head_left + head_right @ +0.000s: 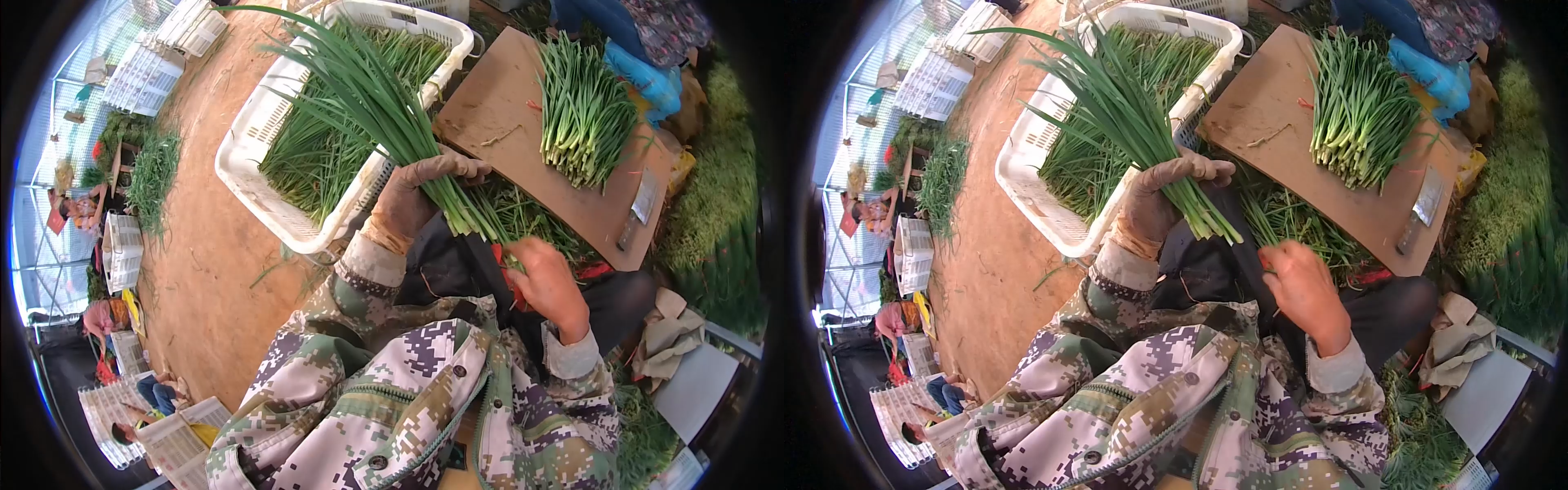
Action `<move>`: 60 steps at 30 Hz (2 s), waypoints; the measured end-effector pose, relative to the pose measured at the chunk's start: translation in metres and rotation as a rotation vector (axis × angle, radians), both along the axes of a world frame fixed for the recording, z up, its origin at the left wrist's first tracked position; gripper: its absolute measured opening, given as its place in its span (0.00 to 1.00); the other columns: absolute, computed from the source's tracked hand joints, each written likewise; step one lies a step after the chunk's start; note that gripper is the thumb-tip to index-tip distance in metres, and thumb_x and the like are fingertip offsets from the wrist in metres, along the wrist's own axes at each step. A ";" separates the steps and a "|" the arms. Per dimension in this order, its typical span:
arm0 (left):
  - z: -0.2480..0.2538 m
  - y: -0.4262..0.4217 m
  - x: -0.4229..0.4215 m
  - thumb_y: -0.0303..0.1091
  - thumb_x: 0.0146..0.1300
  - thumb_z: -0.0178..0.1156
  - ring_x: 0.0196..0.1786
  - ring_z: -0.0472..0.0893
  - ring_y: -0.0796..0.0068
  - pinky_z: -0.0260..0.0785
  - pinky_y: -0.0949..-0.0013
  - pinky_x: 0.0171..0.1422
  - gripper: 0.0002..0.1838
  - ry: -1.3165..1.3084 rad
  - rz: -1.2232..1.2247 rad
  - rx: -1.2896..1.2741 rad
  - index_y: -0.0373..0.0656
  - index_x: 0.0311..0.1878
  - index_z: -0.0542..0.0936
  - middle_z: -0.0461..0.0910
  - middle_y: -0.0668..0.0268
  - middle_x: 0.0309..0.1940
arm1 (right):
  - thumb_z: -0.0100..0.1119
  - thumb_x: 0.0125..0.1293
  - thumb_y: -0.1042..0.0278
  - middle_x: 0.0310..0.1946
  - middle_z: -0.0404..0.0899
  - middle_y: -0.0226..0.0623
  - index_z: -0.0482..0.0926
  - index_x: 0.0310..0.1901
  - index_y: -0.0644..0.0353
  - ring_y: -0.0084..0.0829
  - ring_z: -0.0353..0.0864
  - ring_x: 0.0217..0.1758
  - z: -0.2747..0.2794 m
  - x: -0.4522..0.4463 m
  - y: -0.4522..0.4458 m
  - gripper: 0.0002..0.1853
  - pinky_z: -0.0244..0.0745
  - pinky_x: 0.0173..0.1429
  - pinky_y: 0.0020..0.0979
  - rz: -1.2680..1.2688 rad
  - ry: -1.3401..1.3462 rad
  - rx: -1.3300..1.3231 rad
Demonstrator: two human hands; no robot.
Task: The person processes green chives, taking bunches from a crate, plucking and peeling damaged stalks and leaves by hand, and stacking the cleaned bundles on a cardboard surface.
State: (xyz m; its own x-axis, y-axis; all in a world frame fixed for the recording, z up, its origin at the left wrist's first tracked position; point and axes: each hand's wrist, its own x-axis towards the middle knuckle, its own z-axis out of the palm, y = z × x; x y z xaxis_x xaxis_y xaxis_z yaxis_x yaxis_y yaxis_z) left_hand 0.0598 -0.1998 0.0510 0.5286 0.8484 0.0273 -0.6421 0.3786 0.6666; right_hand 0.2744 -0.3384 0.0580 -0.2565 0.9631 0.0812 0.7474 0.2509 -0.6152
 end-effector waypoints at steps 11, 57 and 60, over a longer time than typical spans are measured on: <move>-0.012 -0.006 0.011 0.34 0.66 0.58 0.59 0.79 0.53 0.65 0.51 0.72 0.11 -0.031 -0.063 -0.167 0.35 0.43 0.80 0.82 0.58 0.41 | 0.65 0.60 0.78 0.38 0.76 0.43 0.79 0.44 0.66 0.45 0.80 0.39 0.031 -0.050 0.048 0.10 0.75 0.44 0.40 -0.065 0.320 0.229; 0.002 -0.016 0.012 0.35 0.63 0.59 0.54 0.83 0.53 0.75 0.51 0.64 0.19 0.007 -0.076 -0.279 0.33 0.53 0.79 0.82 0.55 0.44 | 0.48 0.79 0.60 0.19 0.65 0.24 0.72 0.31 0.59 0.13 0.60 0.18 0.014 -0.049 0.027 0.17 0.53 0.21 0.19 -0.384 1.360 -0.475; 0.001 -0.008 0.009 0.34 0.64 0.59 0.49 0.84 0.56 0.78 0.54 0.61 0.19 -0.013 -0.027 -0.245 0.32 0.54 0.78 0.83 0.56 0.43 | 0.47 0.79 0.61 0.19 0.63 0.23 0.70 0.31 0.59 0.13 0.57 0.18 0.018 -0.036 0.020 0.16 0.52 0.21 0.19 -0.465 1.360 -0.261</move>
